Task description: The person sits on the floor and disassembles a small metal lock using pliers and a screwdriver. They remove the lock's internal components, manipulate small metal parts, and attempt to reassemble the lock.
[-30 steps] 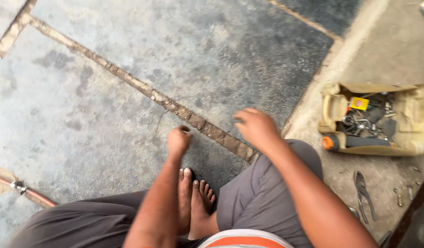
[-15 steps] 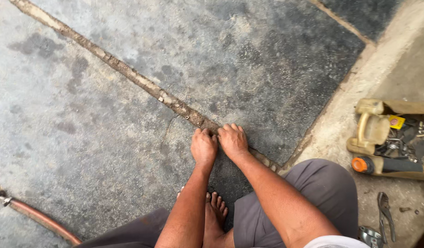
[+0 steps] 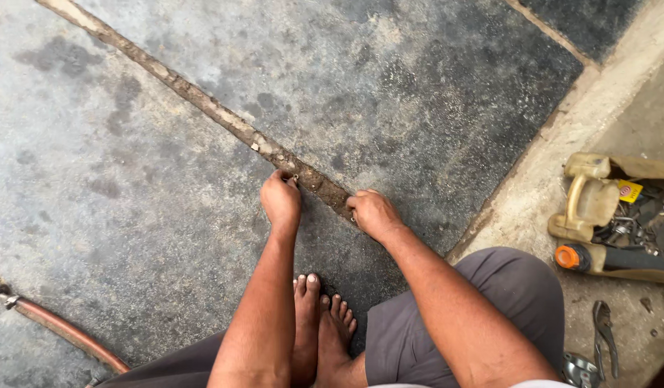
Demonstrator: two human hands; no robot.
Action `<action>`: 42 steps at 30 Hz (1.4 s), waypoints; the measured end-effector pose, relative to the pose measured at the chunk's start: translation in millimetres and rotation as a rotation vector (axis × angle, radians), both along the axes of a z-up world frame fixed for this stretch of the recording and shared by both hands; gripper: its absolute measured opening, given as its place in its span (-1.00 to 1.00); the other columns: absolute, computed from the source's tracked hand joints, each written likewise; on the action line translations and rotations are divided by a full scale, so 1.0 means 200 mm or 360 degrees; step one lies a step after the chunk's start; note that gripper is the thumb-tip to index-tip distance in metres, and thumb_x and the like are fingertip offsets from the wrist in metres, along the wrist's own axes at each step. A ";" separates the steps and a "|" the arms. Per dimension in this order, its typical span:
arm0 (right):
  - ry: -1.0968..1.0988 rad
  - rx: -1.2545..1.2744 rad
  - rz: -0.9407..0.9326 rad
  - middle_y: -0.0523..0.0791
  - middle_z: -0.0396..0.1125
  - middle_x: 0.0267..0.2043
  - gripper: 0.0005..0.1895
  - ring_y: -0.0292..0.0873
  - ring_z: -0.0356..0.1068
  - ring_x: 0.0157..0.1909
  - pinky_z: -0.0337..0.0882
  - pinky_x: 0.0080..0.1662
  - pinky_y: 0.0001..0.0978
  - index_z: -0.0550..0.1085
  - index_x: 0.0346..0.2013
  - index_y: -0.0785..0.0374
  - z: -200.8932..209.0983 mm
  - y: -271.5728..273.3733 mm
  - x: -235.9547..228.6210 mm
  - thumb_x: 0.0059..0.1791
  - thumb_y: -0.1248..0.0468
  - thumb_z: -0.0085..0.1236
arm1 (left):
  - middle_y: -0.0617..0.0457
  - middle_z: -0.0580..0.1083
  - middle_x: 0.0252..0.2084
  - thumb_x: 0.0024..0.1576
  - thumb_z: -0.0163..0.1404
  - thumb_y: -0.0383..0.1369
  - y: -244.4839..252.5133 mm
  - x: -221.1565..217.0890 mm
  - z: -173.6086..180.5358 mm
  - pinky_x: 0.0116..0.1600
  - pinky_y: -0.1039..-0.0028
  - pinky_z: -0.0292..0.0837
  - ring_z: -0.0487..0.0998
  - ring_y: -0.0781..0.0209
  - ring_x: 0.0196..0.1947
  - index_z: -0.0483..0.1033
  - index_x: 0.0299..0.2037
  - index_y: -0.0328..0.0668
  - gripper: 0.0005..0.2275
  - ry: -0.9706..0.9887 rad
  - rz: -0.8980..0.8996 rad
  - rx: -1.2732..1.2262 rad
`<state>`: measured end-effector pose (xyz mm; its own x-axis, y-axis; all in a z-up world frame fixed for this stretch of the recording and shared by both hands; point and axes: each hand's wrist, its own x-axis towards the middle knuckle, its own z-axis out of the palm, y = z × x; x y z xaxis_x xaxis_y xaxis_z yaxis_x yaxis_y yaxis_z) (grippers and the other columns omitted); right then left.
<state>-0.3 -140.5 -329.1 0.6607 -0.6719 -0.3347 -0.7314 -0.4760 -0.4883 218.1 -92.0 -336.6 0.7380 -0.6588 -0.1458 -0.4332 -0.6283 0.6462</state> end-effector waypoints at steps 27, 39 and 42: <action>-0.1684 0.1184 -0.1599 -0.08 0.35 -0.43 -0.92 -0.24 0.34 -0.43 0.40 -0.42 -0.34 0.36 -0.35 0.29 0.33 -0.31 -0.11 -0.04 0.41 0.09 | -0.08 0.62 -0.38 0.08 0.14 -0.44 -0.35 -0.42 0.65 -0.27 0.32 0.49 0.63 0.13 -0.42 0.59 -0.32 -0.35 -0.90 0.0390 -0.0614 0.0092; -0.2266 0.1727 -0.2288 -0.16 0.31 -0.45 -0.74 -0.26 0.26 -0.50 0.24 -0.47 -0.42 0.42 -0.35 0.13 1.09 0.31 -1.15 0.06 0.02 0.03 | -0.08 0.59 -0.19 0.04 0.19 -0.43 0.01 -1.55 1.57 -0.22 0.27 0.57 0.69 0.00 -0.29 0.57 -0.05 -0.08 -0.74 0.0005 -0.2006 -0.0169; -0.2600 0.1593 -0.1986 -0.16 0.24 -0.52 -0.70 -0.34 0.13 -0.62 0.10 -0.63 -0.53 0.38 -0.41 0.17 1.05 0.57 -1.55 0.09 0.09 0.17 | -0.01 0.71 -0.20 0.09 0.22 -0.46 0.02 -1.56 1.56 -0.09 0.37 0.64 0.77 0.15 -0.19 0.60 0.07 -0.03 -0.68 0.0025 -0.1944 0.0249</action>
<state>-309.7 -26.7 -118.6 0.1600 -0.8472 -0.5066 0.7548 0.4357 -0.4903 -93.2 -87.5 -25.1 -0.3530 -0.8900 -0.2886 -0.7838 0.1129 0.6107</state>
